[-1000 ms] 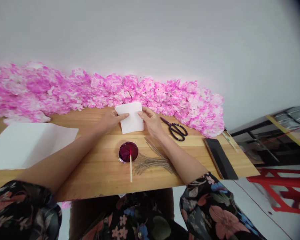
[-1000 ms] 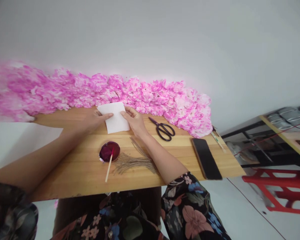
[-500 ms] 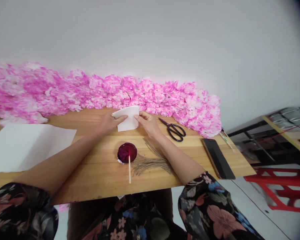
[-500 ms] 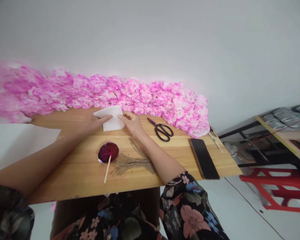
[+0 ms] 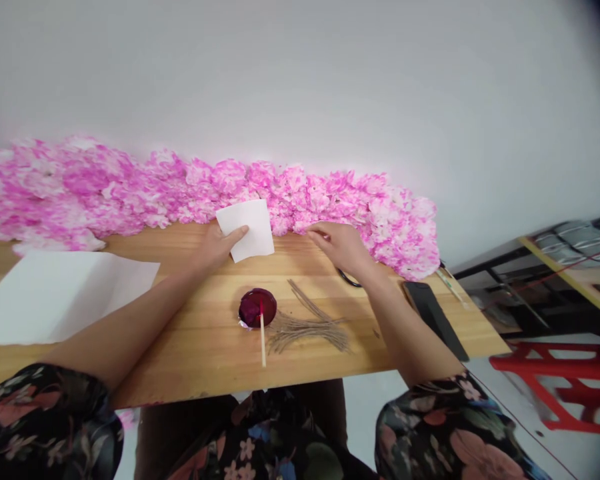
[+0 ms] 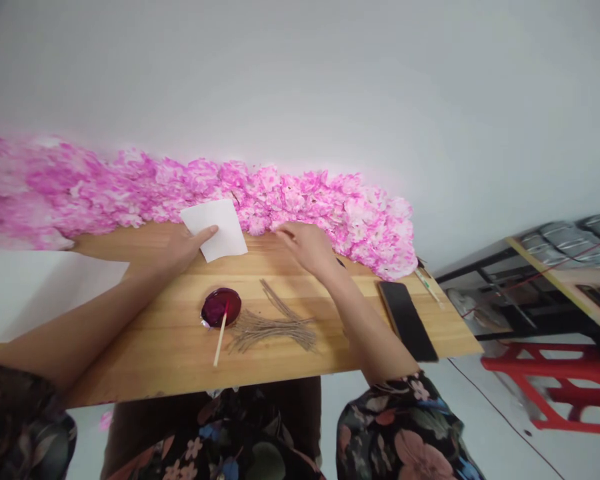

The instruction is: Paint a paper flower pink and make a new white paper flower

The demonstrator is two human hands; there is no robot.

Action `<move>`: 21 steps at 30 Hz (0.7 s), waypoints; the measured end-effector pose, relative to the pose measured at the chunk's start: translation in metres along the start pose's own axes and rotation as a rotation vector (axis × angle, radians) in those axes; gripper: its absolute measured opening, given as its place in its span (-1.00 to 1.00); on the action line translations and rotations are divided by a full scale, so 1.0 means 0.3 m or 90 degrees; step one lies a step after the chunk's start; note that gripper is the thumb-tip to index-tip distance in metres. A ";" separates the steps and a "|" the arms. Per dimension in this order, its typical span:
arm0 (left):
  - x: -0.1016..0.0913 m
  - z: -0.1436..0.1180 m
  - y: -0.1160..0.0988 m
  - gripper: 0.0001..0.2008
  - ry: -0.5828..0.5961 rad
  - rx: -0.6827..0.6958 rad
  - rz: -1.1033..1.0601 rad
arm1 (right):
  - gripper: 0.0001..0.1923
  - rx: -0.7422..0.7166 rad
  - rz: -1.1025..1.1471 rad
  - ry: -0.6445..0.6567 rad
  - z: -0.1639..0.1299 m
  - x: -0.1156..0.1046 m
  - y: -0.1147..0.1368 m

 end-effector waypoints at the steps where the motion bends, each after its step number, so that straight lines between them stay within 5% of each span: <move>1: 0.000 -0.002 0.000 -0.30 0.003 -0.001 0.007 | -0.73 0.013 -0.086 0.022 -0.026 -0.019 -0.027; 5: -0.010 -0.018 -0.010 -0.29 0.001 -0.008 0.010 | -0.67 0.121 -0.332 0.015 -0.141 -0.075 -0.179; 8: -0.017 -0.026 -0.025 -0.37 -0.013 -0.019 -0.001 | -0.61 0.174 -0.360 0.049 -0.210 -0.048 -0.262; 16: -0.094 0.005 -0.048 -0.61 -0.237 0.059 -0.177 | -0.60 0.148 -0.281 0.092 -0.249 -0.046 -0.303; 21: -0.078 0.043 -0.043 -0.65 -0.245 0.020 -0.269 | -0.53 0.177 -0.272 0.128 -0.236 -0.054 -0.308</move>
Point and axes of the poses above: each hand's wrist, its own z-axis towards the middle knuckle, its own x-axis out of the palm, y = z × x, the point moved 8 cm from there along z, towards the middle knuckle, and after that the axes turned 12 degrees about z, right-handed, at the moved point
